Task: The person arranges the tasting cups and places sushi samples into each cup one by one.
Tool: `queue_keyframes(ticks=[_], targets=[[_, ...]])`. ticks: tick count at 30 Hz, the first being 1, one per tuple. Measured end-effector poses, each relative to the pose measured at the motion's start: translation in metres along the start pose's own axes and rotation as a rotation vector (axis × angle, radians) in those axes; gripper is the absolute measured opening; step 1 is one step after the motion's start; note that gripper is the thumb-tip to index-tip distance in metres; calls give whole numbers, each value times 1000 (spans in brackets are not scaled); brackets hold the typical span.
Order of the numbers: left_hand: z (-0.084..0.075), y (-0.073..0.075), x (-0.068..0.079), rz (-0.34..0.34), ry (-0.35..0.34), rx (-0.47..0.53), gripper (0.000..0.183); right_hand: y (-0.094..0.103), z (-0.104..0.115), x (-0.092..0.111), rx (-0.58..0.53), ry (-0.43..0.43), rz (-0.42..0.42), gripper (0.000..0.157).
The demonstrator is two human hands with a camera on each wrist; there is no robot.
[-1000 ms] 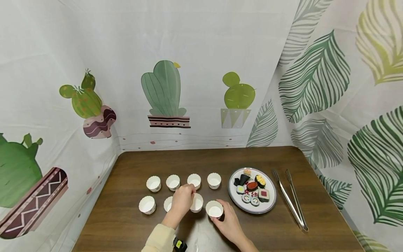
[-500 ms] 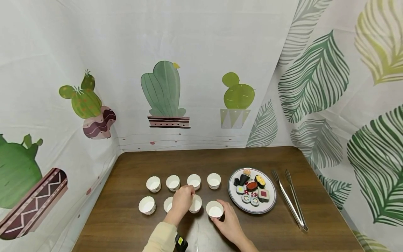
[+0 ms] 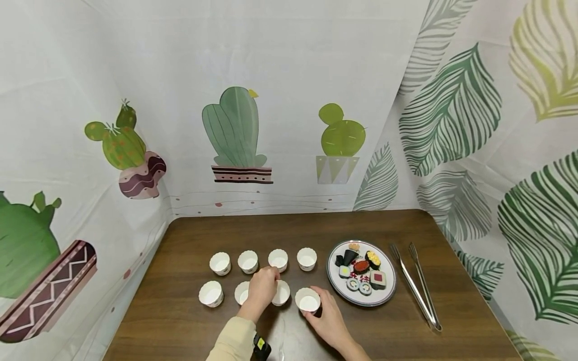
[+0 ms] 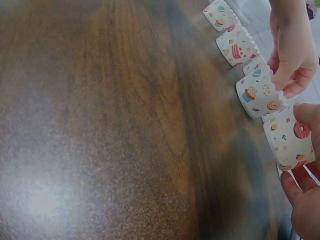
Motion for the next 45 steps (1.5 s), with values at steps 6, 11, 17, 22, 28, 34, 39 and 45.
queue_keyframes(ticks=[6, 11, 17, 22, 28, 34, 39, 45], targets=[[0, -3, 0, 6, 4, 7, 18, 0, 0, 0, 6, 4, -3, 63], [-1, -5, 0, -7, 3, 10, 18, 0, 1, 0, 18, 31, -25, 64], [-2, -4, 0, -5, 8, 7, 19, 1, 1, 0, 20, 1, -14, 63], [-2, -3, 0, -9, 11, 9, 19, 0, 1, -1, 9, -5, -11, 62], [-2, 1, 1, -14, 10, 19, 19, -1, -1, -2, 7, -2, -34, 61], [2, 4, 2, -54, 2, 7, 18, -1, -4, -5, -3, -29, -32, 60], [3, 8, 4, -93, -3, 7, 18, -2, -5, -9, -10, -44, -34, 61], [3, 17, 8, -123, -10, 26, 18, -3, -7, -14, -19, -76, -34, 62]])
Point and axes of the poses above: each hand's wrist, its own x-axis away from the middle knuckle, its own y-axis out of the back of the hand, z = x × y, the point moved 2 cm from there along -x, towards the middle knuckle, and after that the axes turned 10 degrees about -x, right-handed, at the moved point
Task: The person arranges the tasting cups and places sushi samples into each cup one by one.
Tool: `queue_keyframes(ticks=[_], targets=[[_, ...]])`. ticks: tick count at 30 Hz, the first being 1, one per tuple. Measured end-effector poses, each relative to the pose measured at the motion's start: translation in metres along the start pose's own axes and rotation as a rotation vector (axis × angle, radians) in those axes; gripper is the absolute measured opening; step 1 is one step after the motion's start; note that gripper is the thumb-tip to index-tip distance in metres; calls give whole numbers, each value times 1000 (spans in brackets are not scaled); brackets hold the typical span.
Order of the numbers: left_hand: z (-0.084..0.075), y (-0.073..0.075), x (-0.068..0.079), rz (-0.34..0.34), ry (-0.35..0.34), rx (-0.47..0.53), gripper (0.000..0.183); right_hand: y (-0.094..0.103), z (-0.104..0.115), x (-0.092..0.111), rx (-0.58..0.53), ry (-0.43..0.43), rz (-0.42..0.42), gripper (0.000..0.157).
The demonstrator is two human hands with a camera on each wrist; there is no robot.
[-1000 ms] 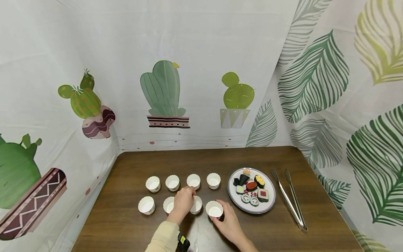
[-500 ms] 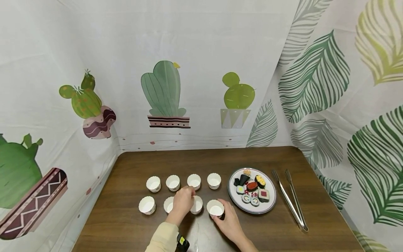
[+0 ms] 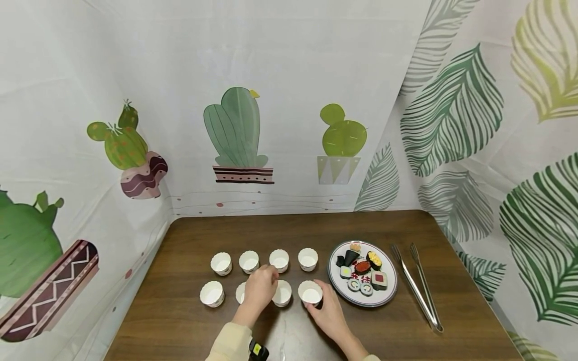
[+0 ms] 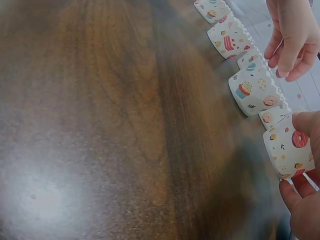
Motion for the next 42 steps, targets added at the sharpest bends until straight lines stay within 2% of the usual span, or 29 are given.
queue_keyframes(ticks=[6, 15, 23, 29, 38, 42], targets=[[1, 7, 2, 21, 31, 13, 16, 0, -2, -4, -6, -4, -1, 62], [5, 12, 8, 43, 41, 23, 16, -2, -8, -6, 23, 23, -11, 63], [11, 16, 13, 53, 118, 58, 14, -2, -12, -5, 25, 48, 5, 65], [16, 18, 14, 20, 111, 69, 14, -2, -14, -5, 51, 104, -2, 69], [25, 21, 19, 4, 152, 73, 14, -3, -15, -7, 48, 67, 16, 71], [28, 24, 22, -26, 150, 77, 15, -3, -15, -6, 34, 54, 38, 73]])
Point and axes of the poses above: each hand's wrist, its own x-axis away from the middle knuckle, its own y-axis out of the back of the hand, z = x × y, the point moved 2 cm from there along -x, towards the middle knuckle, and after that the axes turned 10 degrees about -x, right-handed, at the moved point
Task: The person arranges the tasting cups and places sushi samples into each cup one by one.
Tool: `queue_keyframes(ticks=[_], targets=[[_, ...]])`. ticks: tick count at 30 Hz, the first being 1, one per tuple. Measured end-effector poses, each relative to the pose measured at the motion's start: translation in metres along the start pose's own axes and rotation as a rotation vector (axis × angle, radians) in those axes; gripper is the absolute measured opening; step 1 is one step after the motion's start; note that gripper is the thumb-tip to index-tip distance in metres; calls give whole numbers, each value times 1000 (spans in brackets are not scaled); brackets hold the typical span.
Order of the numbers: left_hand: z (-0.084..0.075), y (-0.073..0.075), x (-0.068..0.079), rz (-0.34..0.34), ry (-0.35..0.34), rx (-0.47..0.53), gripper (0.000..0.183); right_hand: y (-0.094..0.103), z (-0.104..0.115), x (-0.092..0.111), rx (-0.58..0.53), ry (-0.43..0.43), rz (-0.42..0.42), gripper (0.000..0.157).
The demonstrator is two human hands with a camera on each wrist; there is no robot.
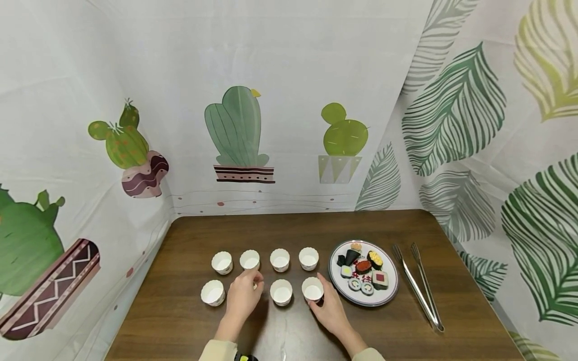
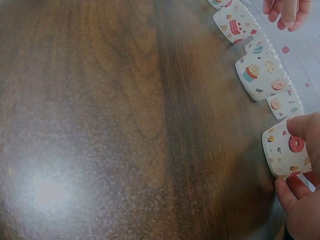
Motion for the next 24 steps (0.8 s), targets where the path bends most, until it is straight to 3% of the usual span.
queue_keyframes(ticks=[12, 19, 24], targets=[[16, 6, 7, -41, 49, 17, 14, 5, 3, 4, -25, -35, 16, 76], [27, 14, 8, -9, 105, 22, 13, 11, 9, 4, -7, -4, -17, 76], [33, 21, 7, -25, 117, 20, 13, 16, 12, 4, -16, -1, -21, 76]])
Point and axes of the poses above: each hand's wrist, its own x-axis away from the middle knuckle, its own y-axis out of the back of the hand, z = x × y, the point moved 2 cm from there along -x, towards the middle knuckle, and after that the axes turned 10 degrees about -x, right-handed, at the moved point
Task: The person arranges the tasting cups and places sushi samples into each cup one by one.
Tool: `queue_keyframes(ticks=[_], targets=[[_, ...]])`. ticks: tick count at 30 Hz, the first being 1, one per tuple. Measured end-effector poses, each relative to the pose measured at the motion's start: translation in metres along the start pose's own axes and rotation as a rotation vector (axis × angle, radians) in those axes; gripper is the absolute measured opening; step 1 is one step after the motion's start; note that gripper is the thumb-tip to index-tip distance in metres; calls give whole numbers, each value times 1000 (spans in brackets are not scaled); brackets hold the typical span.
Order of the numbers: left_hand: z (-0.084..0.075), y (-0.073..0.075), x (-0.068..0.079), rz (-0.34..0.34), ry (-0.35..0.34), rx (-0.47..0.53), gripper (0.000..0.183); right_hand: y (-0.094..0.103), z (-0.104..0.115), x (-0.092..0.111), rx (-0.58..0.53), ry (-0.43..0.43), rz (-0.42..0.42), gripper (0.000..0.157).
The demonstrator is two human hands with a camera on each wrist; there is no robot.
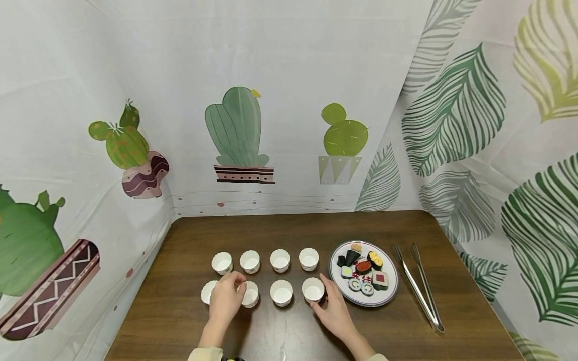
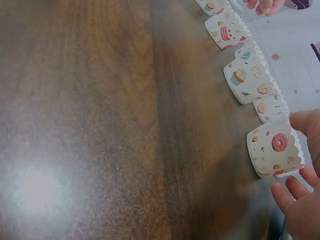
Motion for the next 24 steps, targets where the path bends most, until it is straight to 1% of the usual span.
queue_keyframes(ticks=[3, 7, 10, 13, 18, 22, 24], targets=[[3, 2, -1, -15, 8, 1, 14, 3, 2, 1, -7, -27, 17, 75], [9, 2, 0, -6, 33, 5, 13, 8, 3, 2, -15, -56, 36, 72], [14, 2, 0, 10, 59, 8, 12, 12, 4, 2, -21, -55, 33, 69], [19, 2, -1, 16, 79, 7, 11, 15, 6, 2, -19, -35, 19, 66], [25, 3, -2, 12, 87, -3, 11, 20, 9, 3, -9, -27, 12, 58], [29, 2, -3, 30, 97, -2, 10, 24, 10, 6, 5, -40, 15, 53], [31, 1, -4, 36, 106, 0, 9, 26, 11, 6, 8, -31, 9, 51]])
Point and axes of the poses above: each hand's wrist, its own x-axis away from the middle knuckle, its own y-axis out of the back of the hand, z = x × y, the point moved 2 cm from there along -x, towards the middle knuckle, and after that the axes turned 10 degrees about -x, right-handed, at the moved point
